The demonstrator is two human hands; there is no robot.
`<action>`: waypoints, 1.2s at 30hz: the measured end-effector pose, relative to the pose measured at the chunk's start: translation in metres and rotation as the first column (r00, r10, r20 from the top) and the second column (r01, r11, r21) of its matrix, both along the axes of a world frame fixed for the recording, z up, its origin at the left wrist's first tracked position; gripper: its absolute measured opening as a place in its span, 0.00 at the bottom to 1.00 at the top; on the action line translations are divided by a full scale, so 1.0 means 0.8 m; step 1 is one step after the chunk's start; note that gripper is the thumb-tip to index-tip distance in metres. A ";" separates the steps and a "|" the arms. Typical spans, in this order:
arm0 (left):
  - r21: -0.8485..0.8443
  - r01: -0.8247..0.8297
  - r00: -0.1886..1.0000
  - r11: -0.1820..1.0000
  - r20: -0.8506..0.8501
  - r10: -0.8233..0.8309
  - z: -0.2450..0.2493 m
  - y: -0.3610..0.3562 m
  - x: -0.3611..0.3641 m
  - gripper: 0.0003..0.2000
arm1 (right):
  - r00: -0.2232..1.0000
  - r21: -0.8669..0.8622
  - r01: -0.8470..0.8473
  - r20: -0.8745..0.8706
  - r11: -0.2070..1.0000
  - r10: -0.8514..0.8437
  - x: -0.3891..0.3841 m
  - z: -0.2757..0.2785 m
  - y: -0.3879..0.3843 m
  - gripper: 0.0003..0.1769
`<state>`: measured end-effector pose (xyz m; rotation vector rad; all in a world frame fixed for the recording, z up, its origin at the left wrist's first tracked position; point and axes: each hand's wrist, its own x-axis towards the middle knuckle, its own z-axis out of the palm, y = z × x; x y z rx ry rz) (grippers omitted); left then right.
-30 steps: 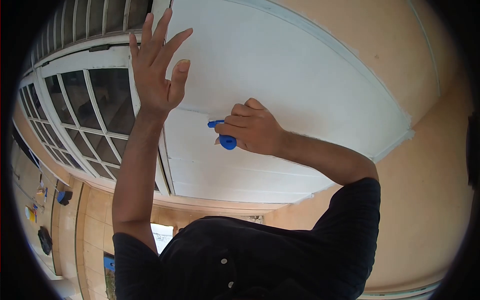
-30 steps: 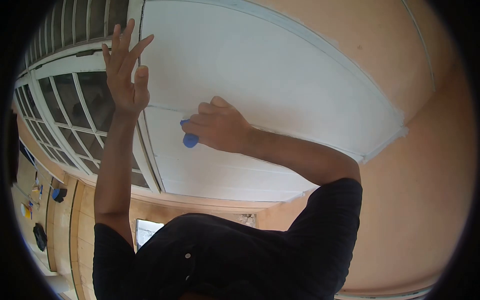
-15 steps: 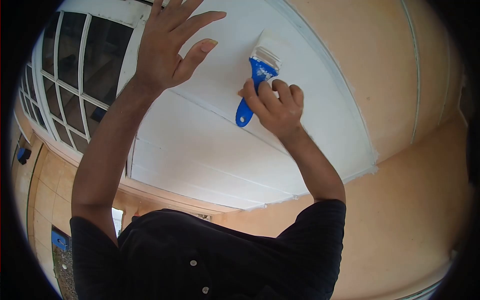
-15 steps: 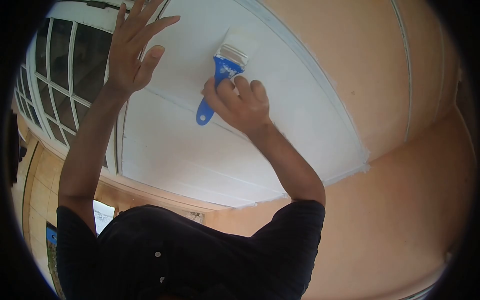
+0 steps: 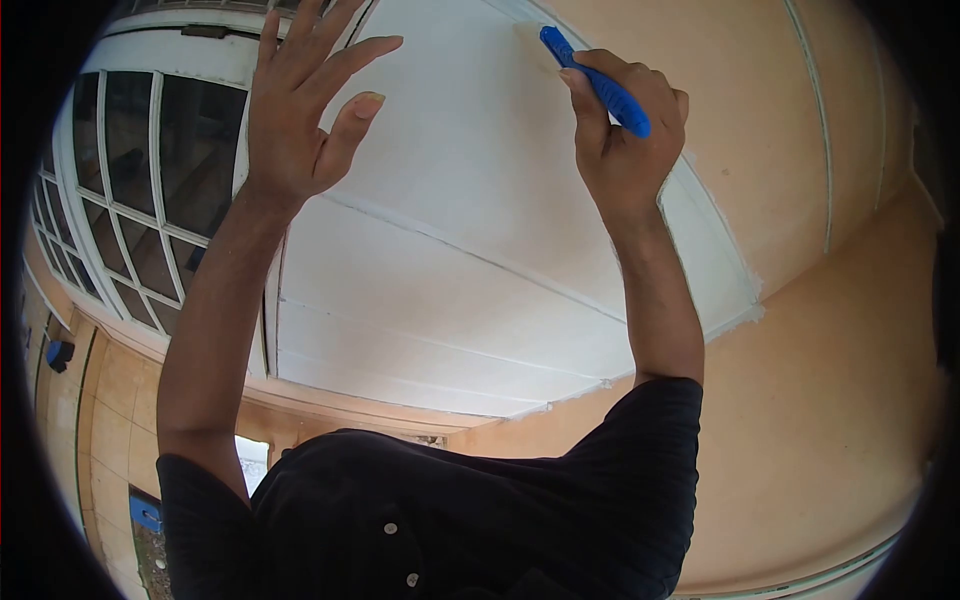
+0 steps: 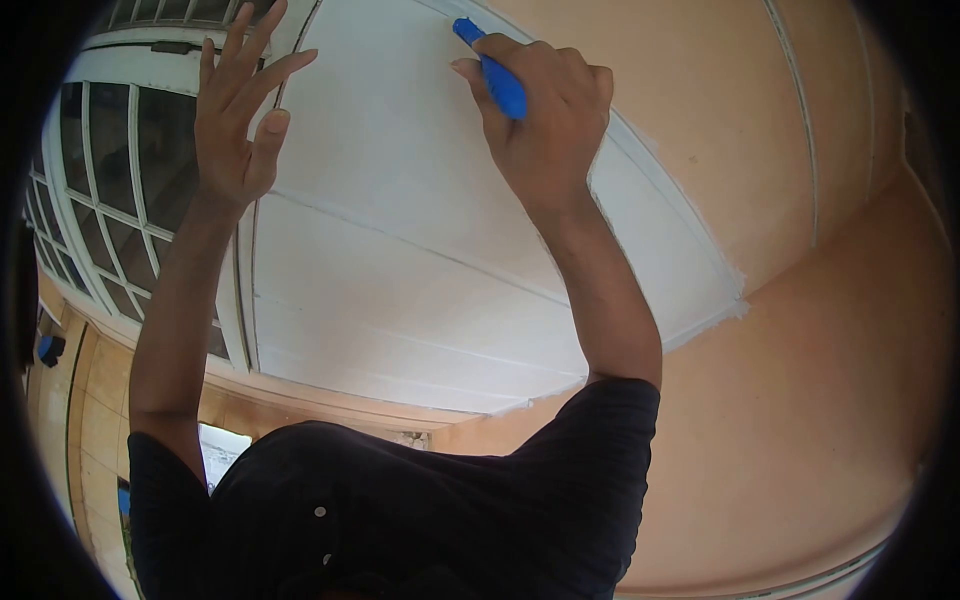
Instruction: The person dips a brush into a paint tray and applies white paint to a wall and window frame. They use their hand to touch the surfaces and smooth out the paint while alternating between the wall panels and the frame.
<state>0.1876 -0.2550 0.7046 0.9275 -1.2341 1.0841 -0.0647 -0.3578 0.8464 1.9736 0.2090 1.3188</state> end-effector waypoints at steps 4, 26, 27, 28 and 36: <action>-0.050 -0.028 0.994 0.998 0.101 0.033 0.002 -0.004 0.010 0.28 | 0.985 -0.432 0.160 0.015 0.888 -0.170 0.023 -0.060 -0.010 0.07; 0.013 -0.030 1.000 0.999 0.005 0.030 -0.006 0.014 0.020 0.31 | 0.980 -0.463 0.172 -0.012 0.870 -0.200 0.069 -0.104 -0.011 0.10; -0.004 0.004 1.000 1.000 0.015 -0.004 -0.007 0.012 0.022 0.28 | 0.984 -0.433 0.070 -0.116 0.899 -0.132 0.075 -0.135 -0.013 0.11; -0.002 0.008 1.000 1.000 0.017 -0.008 -0.008 0.012 0.022 0.28 | 0.965 -0.377 -0.023 -0.252 0.926 -0.079 0.077 -0.165 -0.014 0.12; -0.021 -0.010 1.000 1.000 0.006 0.010 -0.006 0.019 0.022 0.29 | 0.851 0.916 0.122 -0.295 0.382 0.435 0.107 -0.122 0.010 0.21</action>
